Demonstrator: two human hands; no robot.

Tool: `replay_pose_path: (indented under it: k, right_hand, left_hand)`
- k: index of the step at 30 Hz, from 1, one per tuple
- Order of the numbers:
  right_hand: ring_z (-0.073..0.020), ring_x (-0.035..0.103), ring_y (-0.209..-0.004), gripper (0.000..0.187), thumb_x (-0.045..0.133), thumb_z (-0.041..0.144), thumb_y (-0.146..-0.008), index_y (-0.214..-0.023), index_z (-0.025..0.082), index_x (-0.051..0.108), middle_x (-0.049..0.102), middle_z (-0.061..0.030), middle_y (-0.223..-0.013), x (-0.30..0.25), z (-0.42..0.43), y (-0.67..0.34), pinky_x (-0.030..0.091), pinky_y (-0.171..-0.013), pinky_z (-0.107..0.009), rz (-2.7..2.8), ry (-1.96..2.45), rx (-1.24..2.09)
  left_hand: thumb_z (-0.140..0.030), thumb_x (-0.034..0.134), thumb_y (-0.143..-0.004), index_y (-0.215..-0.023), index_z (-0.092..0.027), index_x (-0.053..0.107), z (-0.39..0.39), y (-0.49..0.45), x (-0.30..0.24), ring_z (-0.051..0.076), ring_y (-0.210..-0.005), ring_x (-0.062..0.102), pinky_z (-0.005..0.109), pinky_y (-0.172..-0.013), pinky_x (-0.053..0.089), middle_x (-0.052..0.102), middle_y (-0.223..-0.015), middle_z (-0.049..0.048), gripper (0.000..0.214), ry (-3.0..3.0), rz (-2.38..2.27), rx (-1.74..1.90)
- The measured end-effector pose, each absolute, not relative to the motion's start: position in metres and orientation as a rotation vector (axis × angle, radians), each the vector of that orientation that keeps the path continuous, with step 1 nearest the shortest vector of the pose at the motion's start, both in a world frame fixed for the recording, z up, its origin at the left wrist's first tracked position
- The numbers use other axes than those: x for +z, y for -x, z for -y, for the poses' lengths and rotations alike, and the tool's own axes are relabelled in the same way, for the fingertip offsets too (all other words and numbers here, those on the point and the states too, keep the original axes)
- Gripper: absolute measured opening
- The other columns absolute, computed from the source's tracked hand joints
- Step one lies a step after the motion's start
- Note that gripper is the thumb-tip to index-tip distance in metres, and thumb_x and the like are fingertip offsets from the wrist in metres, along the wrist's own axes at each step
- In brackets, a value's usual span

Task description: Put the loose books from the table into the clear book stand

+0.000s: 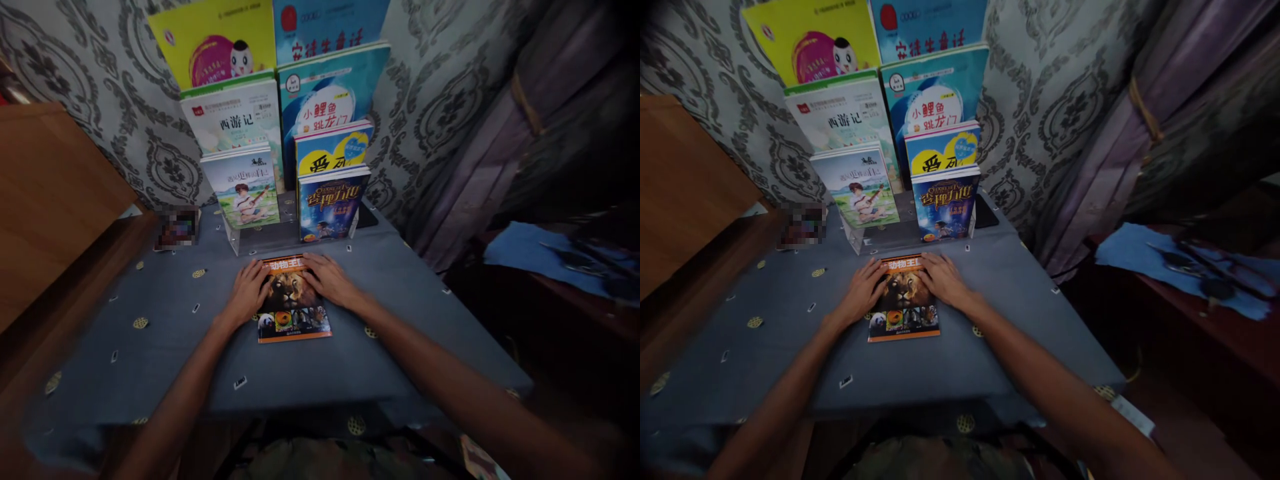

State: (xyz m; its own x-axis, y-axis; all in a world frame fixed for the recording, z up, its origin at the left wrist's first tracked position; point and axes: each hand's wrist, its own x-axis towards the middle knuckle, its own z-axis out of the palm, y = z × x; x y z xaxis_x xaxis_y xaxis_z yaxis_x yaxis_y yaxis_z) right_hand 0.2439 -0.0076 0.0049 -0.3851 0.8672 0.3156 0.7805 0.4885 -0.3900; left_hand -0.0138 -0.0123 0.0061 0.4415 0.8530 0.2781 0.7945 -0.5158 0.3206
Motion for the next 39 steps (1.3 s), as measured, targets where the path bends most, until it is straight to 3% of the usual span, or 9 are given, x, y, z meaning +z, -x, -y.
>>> replay_pose_path:
  k: [10, 18, 21, 26, 28, 33, 39]
  right_hand:
    - [-0.0261, 0.049, -0.139, 0.041, 0.046, 0.021, -0.097, -0.135, 0.012, 0.058, 0.056, -0.0171, -0.146, 0.004, 0.008, -0.245, 0.031, -0.118, -0.051, 2.255, 1.367, 0.302]
    - [-0.0262, 0.049, -0.139, 0.04, 0.045, 0.02, -0.097, -0.134, 0.016, 0.059, 0.055, -0.0156, -0.147, 0.003, 0.009, -0.242, 0.031, -0.118, -0.052, 2.241, 1.385, 0.284]
    - [-0.0279, 0.047, -0.139, 0.04, 0.044, 0.021, -0.098, -0.136, 0.015, 0.057, 0.052, -0.0173, -0.15, 0.005, 0.019, -0.237, 0.031, -0.117, -0.054, 2.235, 1.41, 0.283]
    - [-0.0329, 0.044, -0.14, 0.041, 0.047, 0.027, -0.098, -0.138, 0.017, 0.055, 0.048, -0.0191, -0.151, 0.001, 0.041, -0.218, 0.034, -0.114, -0.059, 2.197, 1.411, 0.235]
    - [-0.0363, 0.039, -0.143, 0.043, 0.05, 0.03, -0.097, -0.139, 0.02, 0.054, 0.046, -0.0188, -0.152, -0.004, 0.046, -0.209, 0.034, -0.113, -0.062, 2.181, 1.419, 0.186]
    - [-0.038, 0.041, -0.142, 0.043, 0.053, 0.031, -0.095, -0.138, 0.023, 0.054, 0.047, -0.017, -0.151, -0.015, 0.048, -0.202, 0.038, -0.111, -0.064, 2.121, 1.427, 0.081]
    - [-0.0361, 0.044, -0.14, 0.046, 0.047, 0.032, -0.098, -0.142, 0.022, 0.048, 0.042, -0.018, -0.154, -0.02, 0.046, -0.206, 0.041, -0.111, -0.06, 2.039, 1.363, 0.108]
  left_hand:
    - [-0.029, 0.042, -0.101, -0.14, -0.028, 0.055, 0.073, -0.041, 0.026, 0.025, -0.152, 0.028, 0.054, -0.125, 0.017, 0.046, -0.156, 0.0083, 0.041, -2.71, -0.904, 0.435]
    - [-0.037, 0.043, -0.102, -0.14, -0.031, 0.054, 0.102, -0.037, 0.03, 0.023, -0.151, 0.03, 0.05, -0.124, 0.024, 0.048, -0.154, 0.0063, 0.04, -2.689, -0.816, 0.379]
    - [-0.038, 0.04, -0.103, -0.141, -0.03, 0.053, 0.092, -0.026, 0.027, 0.023, -0.149, 0.034, 0.049, -0.124, 0.025, 0.045, -0.156, 0.0075, 0.041, -2.569, -0.991, 0.61]
    - [-0.042, 0.047, -0.098, -0.149, -0.015, 0.04, 0.068, -0.006, 0.008, 0.038, -0.152, 0.024, 0.063, -0.12, 0.021, 0.039, -0.156, 0.022, 0.058, -2.164, -1.662, 0.843]
    - [-0.043, 0.05, -0.096, -0.148, -0.013, 0.04, 0.061, -0.004, 0.0, 0.039, -0.15, 0.028, 0.064, -0.12, 0.02, 0.044, -0.152, 0.0227, 0.061, -2.097, -1.656, 0.86]
    - [-0.047, 0.054, -0.094, -0.143, -0.021, 0.045, 0.05, -0.009, -0.004, 0.03, -0.14, 0.045, 0.05, -0.119, 0.032, 0.052, -0.148, 0.0137, 0.056, -1.795, -1.384, 1.131]
    - [-0.054, 0.066, -0.085, -0.119, -0.019, 0.063, 0.034, -0.023, 0.002, 0.024, -0.105, 0.07, 0.036, -0.092, 0.055, 0.072, -0.118, 0.0113, 0.05, -0.835, -1.297, 1.352]
